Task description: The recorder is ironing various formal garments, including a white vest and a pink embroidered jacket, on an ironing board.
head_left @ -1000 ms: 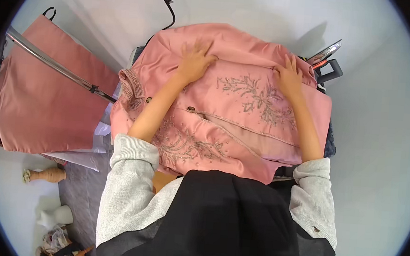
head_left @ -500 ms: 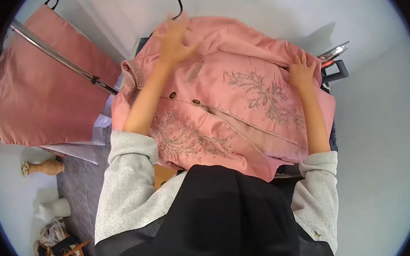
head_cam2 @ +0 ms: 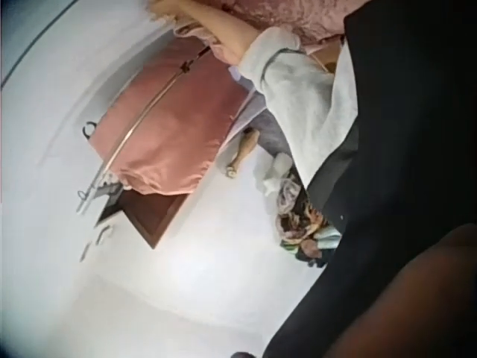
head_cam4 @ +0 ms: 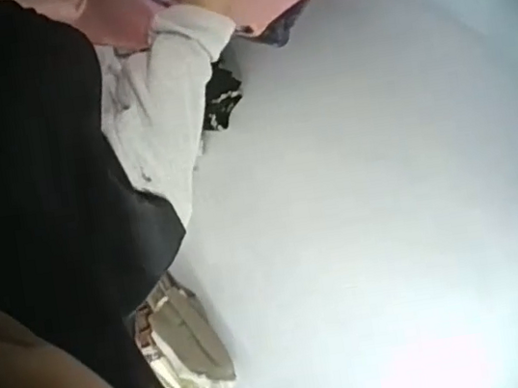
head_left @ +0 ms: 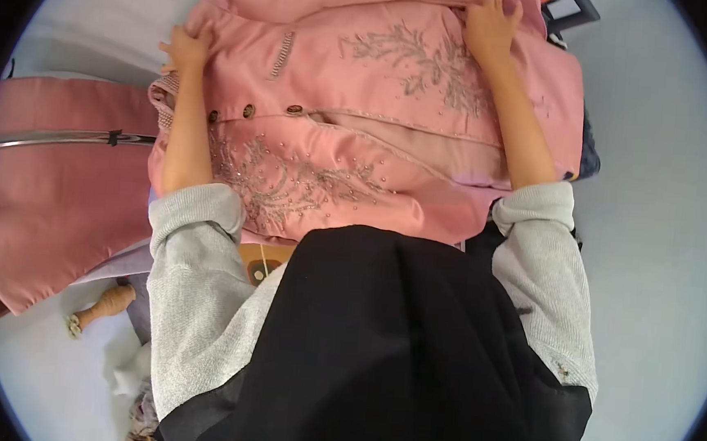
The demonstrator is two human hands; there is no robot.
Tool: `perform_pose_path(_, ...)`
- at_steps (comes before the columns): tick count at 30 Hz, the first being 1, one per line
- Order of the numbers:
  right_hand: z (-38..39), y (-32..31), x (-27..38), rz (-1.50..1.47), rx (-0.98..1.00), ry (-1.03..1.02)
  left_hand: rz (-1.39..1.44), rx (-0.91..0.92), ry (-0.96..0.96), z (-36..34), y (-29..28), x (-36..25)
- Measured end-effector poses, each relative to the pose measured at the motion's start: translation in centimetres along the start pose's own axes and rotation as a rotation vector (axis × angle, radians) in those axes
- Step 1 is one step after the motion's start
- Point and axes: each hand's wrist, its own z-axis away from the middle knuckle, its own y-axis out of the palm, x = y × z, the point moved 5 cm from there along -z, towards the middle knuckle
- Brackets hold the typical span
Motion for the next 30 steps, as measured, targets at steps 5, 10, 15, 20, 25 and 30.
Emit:
perform_pose_path(5,-1.8,-0.8,0.1,-0.208,-0.112,0.104,-0.038,-0.308,0.021,-1.0,-1.3,0.3)
perform_pose_path(10,-3.5,-0.8,0.6,-0.202,-0.124,0.143,0.0,-0.335,-0.09,-1.0,-1.9,1.4)
perform_pose_path(15,-1.6,-1.6,2.0,-0.429,-0.359,-0.093,-0.247,-0.04,-0.168,-0.4,-0.6,1.7)
perform_pose_path(20,0.1,-3.4,0.8,-0.351,0.011,-0.032,-0.304,0.067,-0.066,0.8,-3.9,-1.9)
perform_pose_path(25,7.6,-9.3,-0.5,-0.475,0.331,-0.231,-0.092,0.258,0.689,10.9,-10.9,-10.7)
perform_pose_path(30,13.5,-12.2,-1.9,-0.503,0.434,-0.191,-0.025,0.411,0.975,22.7,-13.0,-15.2)
